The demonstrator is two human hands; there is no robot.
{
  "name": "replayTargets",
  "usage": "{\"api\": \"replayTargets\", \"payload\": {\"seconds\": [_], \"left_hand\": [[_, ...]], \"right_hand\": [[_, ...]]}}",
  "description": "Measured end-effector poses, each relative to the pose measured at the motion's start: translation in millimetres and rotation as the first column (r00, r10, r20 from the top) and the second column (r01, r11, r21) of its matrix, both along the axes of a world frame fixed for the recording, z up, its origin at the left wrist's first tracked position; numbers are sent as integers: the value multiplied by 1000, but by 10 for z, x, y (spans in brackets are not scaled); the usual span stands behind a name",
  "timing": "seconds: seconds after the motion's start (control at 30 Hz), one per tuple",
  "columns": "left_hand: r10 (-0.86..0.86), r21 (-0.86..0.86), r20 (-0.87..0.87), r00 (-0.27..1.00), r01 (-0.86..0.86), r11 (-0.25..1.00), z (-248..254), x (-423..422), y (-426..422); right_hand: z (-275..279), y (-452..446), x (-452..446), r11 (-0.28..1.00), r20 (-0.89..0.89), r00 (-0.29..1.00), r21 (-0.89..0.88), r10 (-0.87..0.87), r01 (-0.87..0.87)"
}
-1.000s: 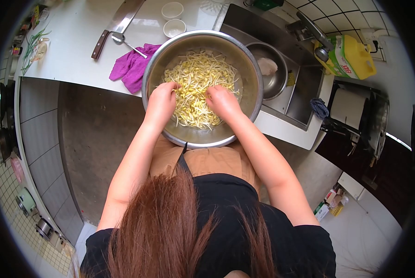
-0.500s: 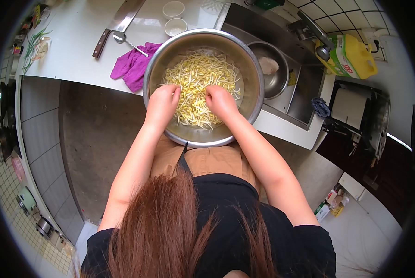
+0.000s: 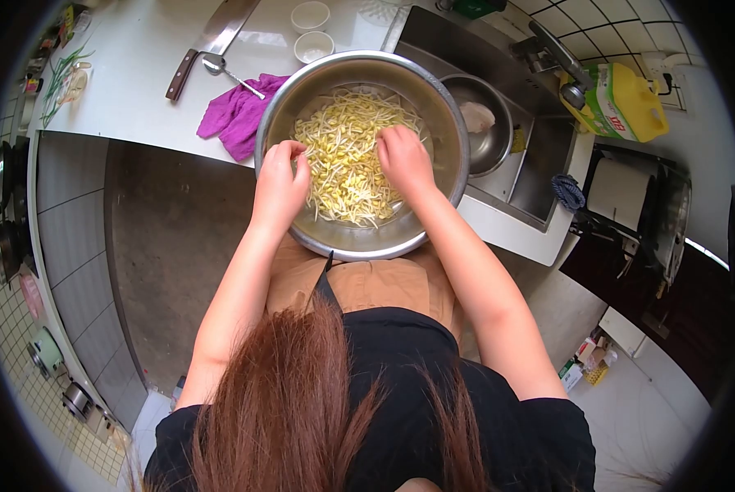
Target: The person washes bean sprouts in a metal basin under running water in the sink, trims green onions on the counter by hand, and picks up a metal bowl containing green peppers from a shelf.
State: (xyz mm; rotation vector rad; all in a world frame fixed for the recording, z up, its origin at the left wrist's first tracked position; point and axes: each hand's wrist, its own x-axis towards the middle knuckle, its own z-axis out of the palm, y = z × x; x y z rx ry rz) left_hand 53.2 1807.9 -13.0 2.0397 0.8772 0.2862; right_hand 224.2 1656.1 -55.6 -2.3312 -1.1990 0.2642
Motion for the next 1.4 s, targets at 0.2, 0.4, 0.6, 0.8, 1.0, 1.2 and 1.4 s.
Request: {"api": "replayTargets", "payload": {"seconds": [0.2, 0.4, 0.6, 0.8, 1.0, 1.2, 1.4], "left_hand": [[28, -20, 19, 999, -28, 999, 9, -46, -23], [25, 14, 8, 1000, -25, 1000, -58, -50, -44], [17, 55, 4, 1000, -17, 998, -58, -48, -42], [-18, 26, -38, 999, 18, 1000, 27, -16, -54], [-82, 45, -169, 982, 91, 995, -50, 100, -68], [-73, -41, -513, 855, 61, 997, -438, 373, -119], [28, -473, -471, 882, -279, 836, -848, 394, -579]], "right_hand": [[-109, 247, 118, 992, 29, 997, -101, -69, 71], [-98, 728, -508, 958, 61, 997, -287, 49, -30], [-210, 586, -798, 952, -91, 968, -178, 235, -248], [-25, 323, -556, 940, -412, 867, -68, 279, -335], [423, 1, -101, 933, -446, 850, -82, 280, -351], [306, -153, 184, 919, -181, 983, -389, -13, -59], [-39, -97, -291, 881, -360, 860, -435, -360, 187]]}}
